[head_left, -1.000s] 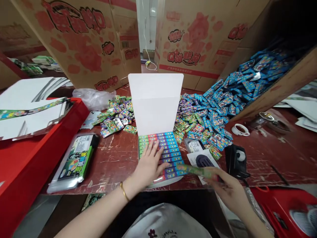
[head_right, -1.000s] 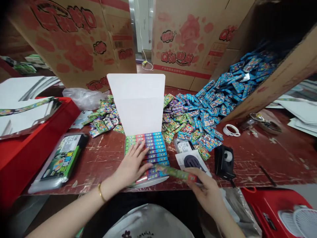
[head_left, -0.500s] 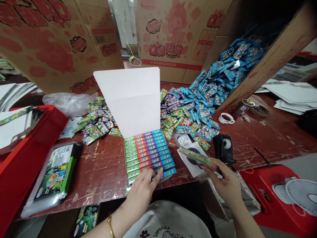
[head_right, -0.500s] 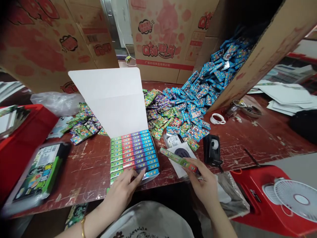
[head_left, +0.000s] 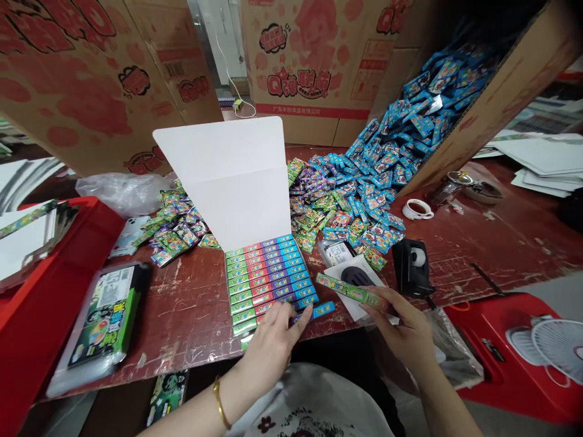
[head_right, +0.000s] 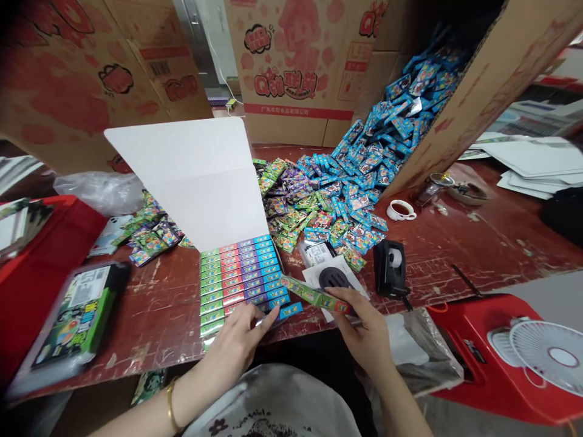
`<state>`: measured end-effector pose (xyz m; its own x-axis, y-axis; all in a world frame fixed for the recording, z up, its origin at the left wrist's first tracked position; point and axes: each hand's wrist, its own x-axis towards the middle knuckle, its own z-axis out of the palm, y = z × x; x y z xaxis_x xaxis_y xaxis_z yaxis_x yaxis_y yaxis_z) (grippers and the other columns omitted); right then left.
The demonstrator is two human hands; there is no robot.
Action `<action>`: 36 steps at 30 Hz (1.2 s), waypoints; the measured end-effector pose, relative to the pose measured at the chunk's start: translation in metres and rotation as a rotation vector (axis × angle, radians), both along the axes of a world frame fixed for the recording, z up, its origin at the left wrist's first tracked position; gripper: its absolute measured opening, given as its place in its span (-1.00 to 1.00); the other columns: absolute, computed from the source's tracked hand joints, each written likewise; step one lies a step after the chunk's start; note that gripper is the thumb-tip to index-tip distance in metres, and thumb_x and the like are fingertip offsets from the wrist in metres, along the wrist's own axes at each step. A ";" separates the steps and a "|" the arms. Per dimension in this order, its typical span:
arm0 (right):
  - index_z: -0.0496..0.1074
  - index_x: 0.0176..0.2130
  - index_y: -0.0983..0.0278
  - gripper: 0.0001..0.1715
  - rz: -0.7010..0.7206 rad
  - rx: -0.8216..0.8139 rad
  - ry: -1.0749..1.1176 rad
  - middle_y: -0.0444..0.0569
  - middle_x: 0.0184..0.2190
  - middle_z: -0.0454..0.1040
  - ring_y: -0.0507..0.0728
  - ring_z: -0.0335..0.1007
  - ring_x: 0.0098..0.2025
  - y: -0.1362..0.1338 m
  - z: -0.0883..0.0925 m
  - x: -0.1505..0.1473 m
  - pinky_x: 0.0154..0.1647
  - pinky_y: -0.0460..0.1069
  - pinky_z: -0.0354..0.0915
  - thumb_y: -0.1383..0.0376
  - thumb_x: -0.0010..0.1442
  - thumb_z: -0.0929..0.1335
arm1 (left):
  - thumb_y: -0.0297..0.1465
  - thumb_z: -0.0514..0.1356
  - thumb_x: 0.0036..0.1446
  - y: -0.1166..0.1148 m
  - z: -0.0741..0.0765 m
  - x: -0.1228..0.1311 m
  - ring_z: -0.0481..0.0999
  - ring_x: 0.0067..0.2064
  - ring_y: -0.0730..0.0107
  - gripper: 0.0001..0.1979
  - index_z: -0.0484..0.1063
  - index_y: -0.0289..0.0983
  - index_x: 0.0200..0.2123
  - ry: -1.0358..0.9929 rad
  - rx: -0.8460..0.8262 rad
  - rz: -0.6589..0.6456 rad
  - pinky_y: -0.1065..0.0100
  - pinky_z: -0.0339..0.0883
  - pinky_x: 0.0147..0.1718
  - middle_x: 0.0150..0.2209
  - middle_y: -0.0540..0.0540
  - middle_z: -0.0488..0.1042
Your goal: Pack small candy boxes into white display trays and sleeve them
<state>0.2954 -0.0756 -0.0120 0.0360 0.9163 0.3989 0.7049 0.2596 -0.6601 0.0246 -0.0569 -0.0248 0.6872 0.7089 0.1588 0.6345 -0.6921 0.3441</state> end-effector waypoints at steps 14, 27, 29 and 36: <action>0.41 -0.10 0.18 -0.73 -0.001 -0.028 0.018 -0.02 -0.16 0.52 0.15 0.46 -0.12 0.000 0.002 -0.003 -0.05 0.03 0.38 0.31 0.16 0.32 | -0.69 -0.03 0.09 -0.003 0.008 -0.019 0.26 -0.18 0.19 -0.36 0.04 -0.24 0.24 0.189 0.017 0.028 0.17 0.36 -0.20 -0.21 -0.16 0.26; 0.39 -0.08 0.17 -0.71 0.027 -0.035 -0.007 -0.04 -0.17 0.51 0.14 0.47 -0.16 0.000 -0.004 -0.007 -0.06 0.01 0.38 0.28 0.15 0.33 | -0.58 0.04 0.16 0.001 -0.011 -0.006 0.15 0.19 0.03 -0.51 0.16 -0.28 0.17 0.098 0.169 0.037 0.00 0.20 0.08 0.18 -0.29 0.17; 0.39 -0.09 0.18 -0.71 0.012 -0.015 -0.005 -0.04 -0.21 0.52 0.14 0.47 -0.21 0.002 -0.004 -0.006 -0.10 0.00 0.39 0.26 0.14 0.35 | -0.50 0.09 0.17 0.001 -0.007 -0.006 0.15 0.21 0.05 -0.53 0.17 -0.28 0.16 0.097 0.141 0.087 0.04 0.21 0.09 0.21 -0.28 0.15; 0.40 -0.15 0.21 -0.70 -0.038 -0.021 0.096 0.00 -0.27 0.51 0.17 0.47 -0.27 0.015 -0.010 -0.009 -0.16 0.03 0.39 0.21 0.09 0.40 | -0.29 0.29 -0.03 0.005 0.001 -0.024 0.30 0.08 -0.03 -0.36 0.21 -0.36 0.10 0.153 0.054 0.411 0.01 0.29 0.01 0.09 -0.36 0.26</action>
